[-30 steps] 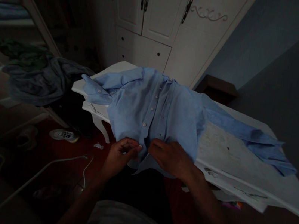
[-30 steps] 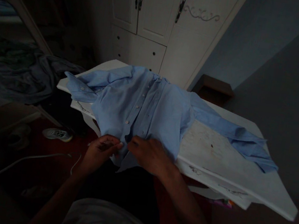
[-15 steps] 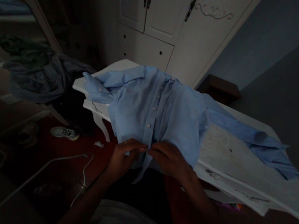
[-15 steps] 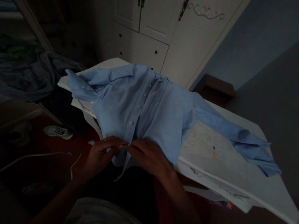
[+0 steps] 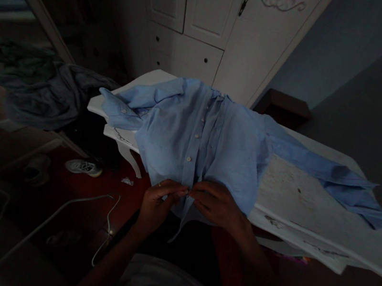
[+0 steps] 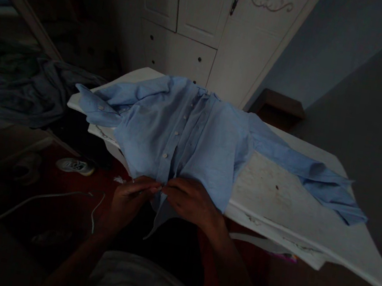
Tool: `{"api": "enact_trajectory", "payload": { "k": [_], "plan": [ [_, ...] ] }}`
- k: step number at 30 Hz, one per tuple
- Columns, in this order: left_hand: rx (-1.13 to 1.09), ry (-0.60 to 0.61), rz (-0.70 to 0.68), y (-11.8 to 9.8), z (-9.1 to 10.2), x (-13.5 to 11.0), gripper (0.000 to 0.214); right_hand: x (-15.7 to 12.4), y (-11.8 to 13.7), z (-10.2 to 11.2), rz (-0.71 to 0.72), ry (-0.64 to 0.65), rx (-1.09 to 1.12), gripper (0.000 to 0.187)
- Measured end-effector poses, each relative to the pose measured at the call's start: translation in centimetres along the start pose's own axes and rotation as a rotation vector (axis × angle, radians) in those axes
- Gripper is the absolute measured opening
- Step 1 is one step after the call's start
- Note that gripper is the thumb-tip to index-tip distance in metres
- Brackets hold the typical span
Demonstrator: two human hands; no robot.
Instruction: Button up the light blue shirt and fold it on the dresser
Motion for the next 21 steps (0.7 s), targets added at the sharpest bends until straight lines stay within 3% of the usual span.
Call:
{"api": "enact_trajectory", "payload": {
  "k": [9,21],
  "plan": [
    [-0.040,-0.013,0.058,-0.21,-0.11,-0.27,0.011,0.36,0.49,-0.27,-0.091,-0.088,0.021,0.015],
    [0.059,0.002,0.034,-0.38,-0.20,-0.40,0.017,0.41,0.76,-0.27,-0.160,-0.042,0.043,0.020]
  ]
}}
Point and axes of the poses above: each hand's wrist, its own x-axis towards the middle knuckle, its own z-axis out of the back of the hand, y = z × x, the point moved 1 cm from there along x, towards the middle knuckle, and after that the axes turned 10 degrees about -x, right-handed, at the moved point
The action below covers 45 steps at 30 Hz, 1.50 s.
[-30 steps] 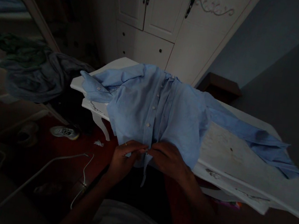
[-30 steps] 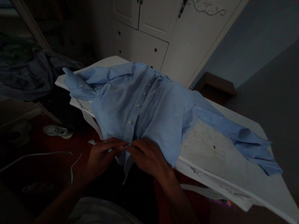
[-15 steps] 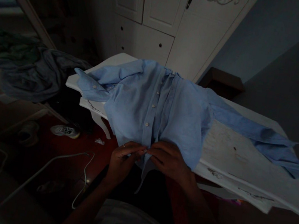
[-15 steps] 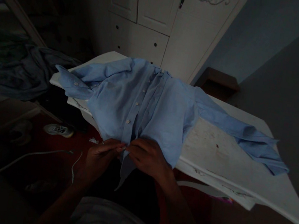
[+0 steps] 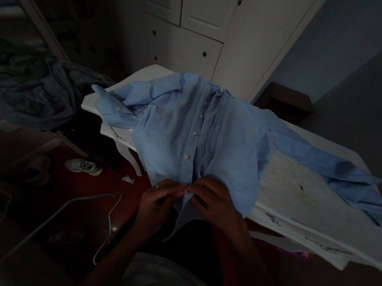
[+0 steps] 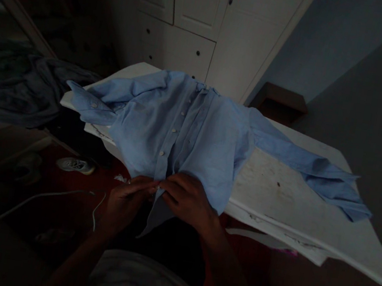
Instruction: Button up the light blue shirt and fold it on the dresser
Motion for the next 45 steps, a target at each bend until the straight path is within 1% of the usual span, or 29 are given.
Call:
{"api": "enact_trajectory", "payload": {
  "k": [5,8,10,13,16,19,22,24,28,33,38,42,45],
  "plan": [
    [0.109,0.064,-0.039,-1.5,-0.1,-0.3,0.023,0.0,0.3,-0.1,-0.069,-0.001,0.030,0.022],
    [0.171,0.055,-0.042,-1.7,-0.2,-0.7,0.033,0.2,0.4,-0.1,-0.102,0.035,0.045,0.022],
    [0.192,0.025,-0.052,-1.4,-0.4,-0.9,0.034,0.3,0.5,-0.1,-0.109,0.067,0.036,0.021],
    [0.215,-0.010,-0.088,-0.6,-0.7,-1.0,0.030,0.5,0.5,0.1,-0.122,0.094,0.012,0.018],
    [0.297,-0.038,-0.141,0.2,-0.9,-1.2,0.027,0.7,0.4,0.4,-0.112,0.157,-0.006,0.015],
    [0.414,-0.039,-0.188,0.6,-1.0,-1.4,0.029,1.0,0.4,0.6,-0.098,0.240,-0.055,0.014],
    [0.498,-0.026,-0.234,0.8,-1.1,-1.5,0.030,1.3,0.4,0.7,-0.081,0.304,-0.129,0.016],
    [0.533,-0.046,-0.261,1.1,-1.1,-1.5,0.030,1.4,0.4,0.6,-0.068,0.336,-0.160,0.016],
    [0.571,-0.115,-0.317,1.6,-1.2,-1.3,0.024,1.7,0.6,0.6,-0.056,0.367,-0.219,0.018],
    [0.543,-0.092,-0.395,1.3,-0.8,-0.7,0.021,2.3,0.6,0.8,-0.036,0.377,-0.289,0.016],
    [0.598,-0.016,-0.350,0.3,-0.4,-0.1,0.024,3.2,0.5,1.4,-0.014,0.447,-0.308,0.011],
    [0.587,-0.021,-0.303,-0.2,-0.5,0.2,0.022,3.7,0.0,1.9,-0.015,0.499,-0.226,0.013],
    [0.558,-0.023,-0.277,-0.4,-0.7,0.3,0.021,3.9,-0.6,2.1,-0.007,0.507,-0.131,0.015]
  ]
}}
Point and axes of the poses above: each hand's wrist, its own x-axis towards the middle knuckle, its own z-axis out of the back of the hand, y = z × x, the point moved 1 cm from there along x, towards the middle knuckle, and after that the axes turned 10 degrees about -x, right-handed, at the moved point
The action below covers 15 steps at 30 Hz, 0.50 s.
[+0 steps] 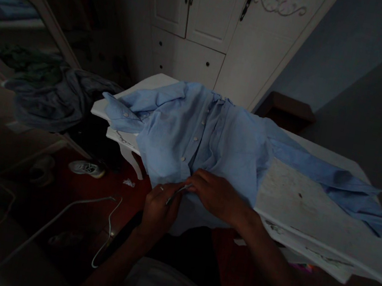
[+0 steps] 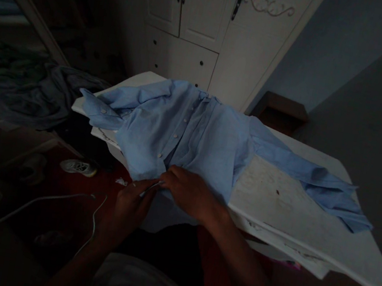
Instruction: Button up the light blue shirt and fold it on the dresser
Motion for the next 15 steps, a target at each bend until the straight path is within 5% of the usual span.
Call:
{"api": "enact_trajectory", "payload": {
  "k": [10,15],
  "plan": [
    [-0.047,0.008,-0.002,-0.8,0.1,0.3,0.017,-0.4,-1.0,0.6,0.040,-0.027,0.184,0.015],
    [-0.052,0.051,-0.107,-0.5,0.5,0.7,0.019,-0.5,-1.3,0.1,0.088,-0.098,0.183,0.015]
  ]
}}
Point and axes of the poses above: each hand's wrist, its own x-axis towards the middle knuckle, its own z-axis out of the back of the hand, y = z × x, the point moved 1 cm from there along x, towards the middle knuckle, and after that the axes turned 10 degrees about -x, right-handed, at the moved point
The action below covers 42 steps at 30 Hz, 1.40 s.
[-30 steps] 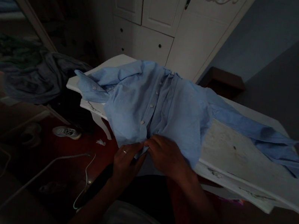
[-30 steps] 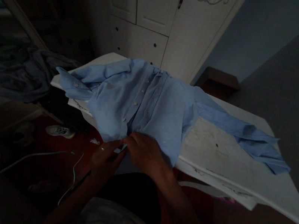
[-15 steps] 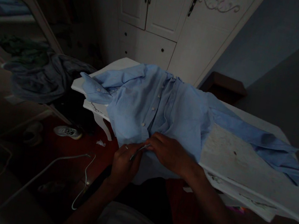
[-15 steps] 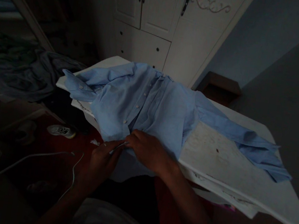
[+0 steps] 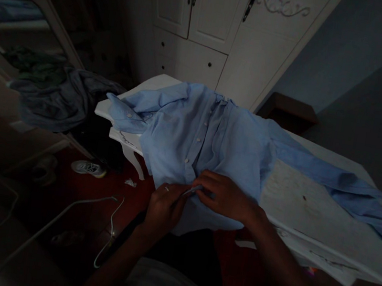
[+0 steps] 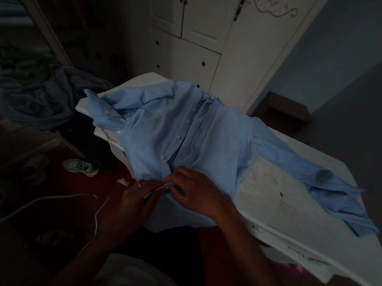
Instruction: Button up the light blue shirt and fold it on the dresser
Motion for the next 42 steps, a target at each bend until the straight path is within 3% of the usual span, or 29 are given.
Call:
{"api": "enact_trajectory", "payload": {
  "k": [6,9,18,27,33,42],
  "plan": [
    [0.066,-0.029,-0.158,0.3,0.3,-0.2,0.019,-0.9,-0.4,-1.3,0.152,-0.250,-0.129,0.015],
    [0.070,-0.038,-0.209,0.4,0.4,-0.1,0.015,-1.2,-0.4,-1.5,0.174,-0.297,-0.170,0.015],
    [0.146,-0.025,-0.222,0.1,1.2,0.0,0.016,-0.9,0.0,-0.6,0.151,-0.284,-0.083,0.015],
    [0.112,-0.010,-0.346,1.1,1.4,0.3,0.017,-1.0,0.0,-0.4,0.169,-0.319,0.011,0.017],
    [0.061,-0.058,-0.302,1.2,1.0,0.6,0.015,-1.1,-0.2,-0.6,0.153,-0.353,0.072,0.020],
    [0.012,-0.077,-0.275,1.6,0.7,0.3,0.013,-0.9,-0.2,-0.4,0.127,-0.297,0.033,0.011]
  ]
}}
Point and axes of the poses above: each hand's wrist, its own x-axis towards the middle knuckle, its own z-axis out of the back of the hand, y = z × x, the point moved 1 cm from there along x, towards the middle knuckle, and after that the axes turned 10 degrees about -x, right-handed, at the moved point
